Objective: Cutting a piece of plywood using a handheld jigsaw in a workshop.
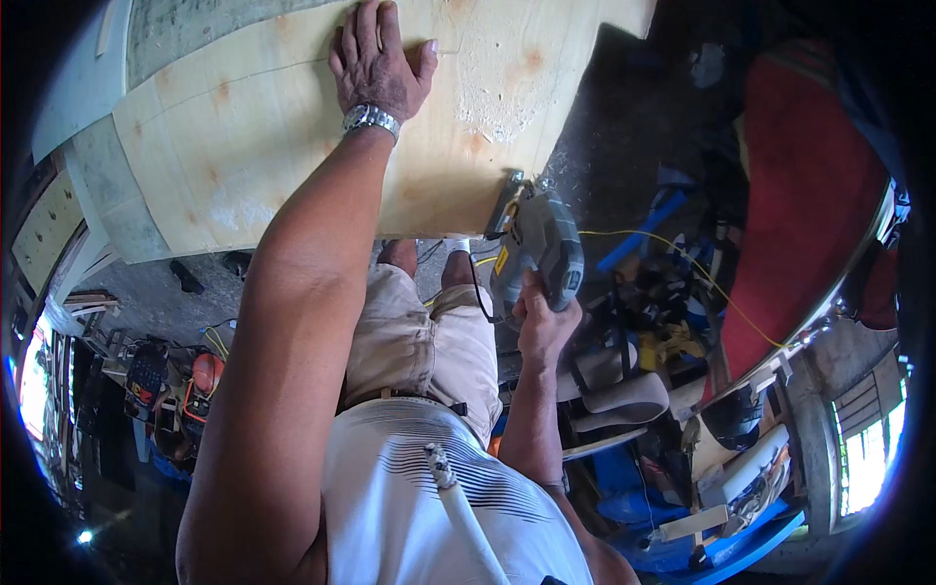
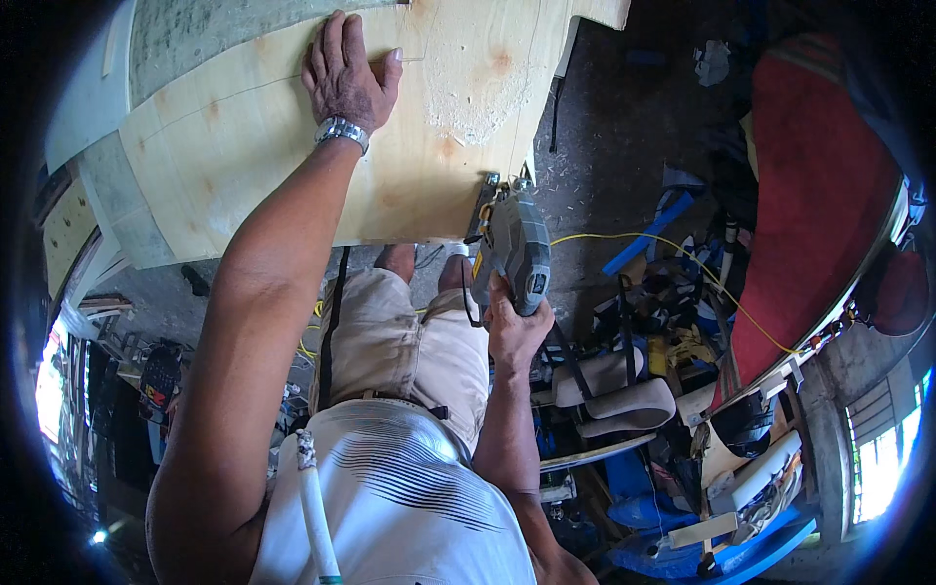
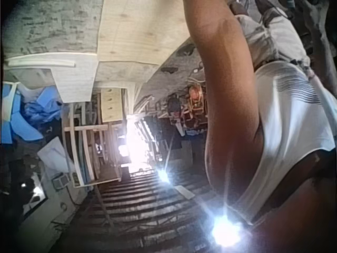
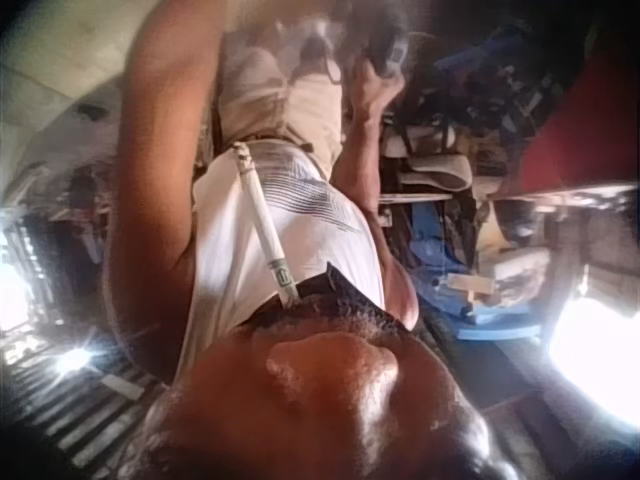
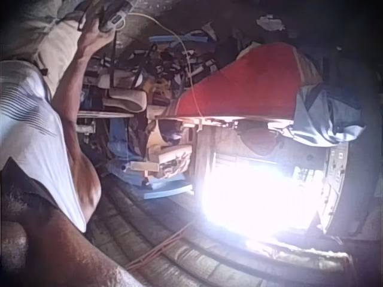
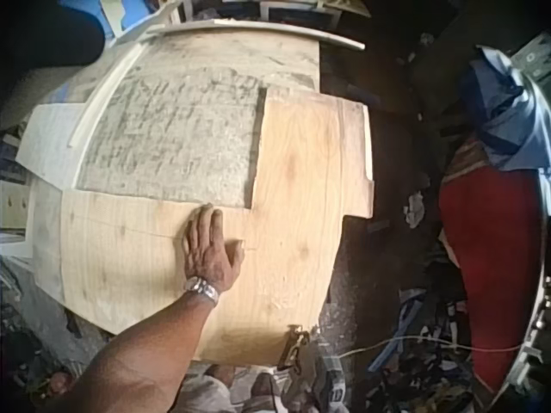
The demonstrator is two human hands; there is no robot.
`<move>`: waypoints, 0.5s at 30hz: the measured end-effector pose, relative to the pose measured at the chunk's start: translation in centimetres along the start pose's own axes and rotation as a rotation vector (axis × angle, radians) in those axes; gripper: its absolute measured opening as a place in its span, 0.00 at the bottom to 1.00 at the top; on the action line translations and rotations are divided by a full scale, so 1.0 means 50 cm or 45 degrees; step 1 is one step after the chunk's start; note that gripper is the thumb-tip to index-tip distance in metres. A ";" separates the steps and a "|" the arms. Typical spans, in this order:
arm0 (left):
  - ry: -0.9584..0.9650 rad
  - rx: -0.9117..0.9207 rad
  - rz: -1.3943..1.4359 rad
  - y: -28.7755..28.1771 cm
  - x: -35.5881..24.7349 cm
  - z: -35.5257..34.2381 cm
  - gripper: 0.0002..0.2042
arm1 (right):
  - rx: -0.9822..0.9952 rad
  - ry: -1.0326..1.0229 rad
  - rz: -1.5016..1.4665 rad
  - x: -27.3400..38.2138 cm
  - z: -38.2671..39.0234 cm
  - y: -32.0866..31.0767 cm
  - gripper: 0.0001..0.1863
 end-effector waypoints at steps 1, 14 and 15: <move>0.003 -0.002 -0.007 0.001 0.000 0.000 0.36 | -0.002 0.001 -0.002 -0.001 0.000 -0.001 0.12; 0.013 0.001 0.009 -0.003 -0.001 -0.002 0.36 | -0.079 -0.060 -0.035 -0.002 0.006 0.009 0.11; 0.002 0.014 0.006 -0.003 -0.003 -0.002 0.36 | -0.086 -0.059 -0.036 -0.002 0.006 0.009 0.11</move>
Point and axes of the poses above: each hand's wrist, its own z-axis away from the middle knuckle, its own y-axis out of the palm, x = y × z, the point moved 5 cm from there along -z, towards the middle knuckle, and after that the axes turned 6 degrees about x, right-handed, at the moved point
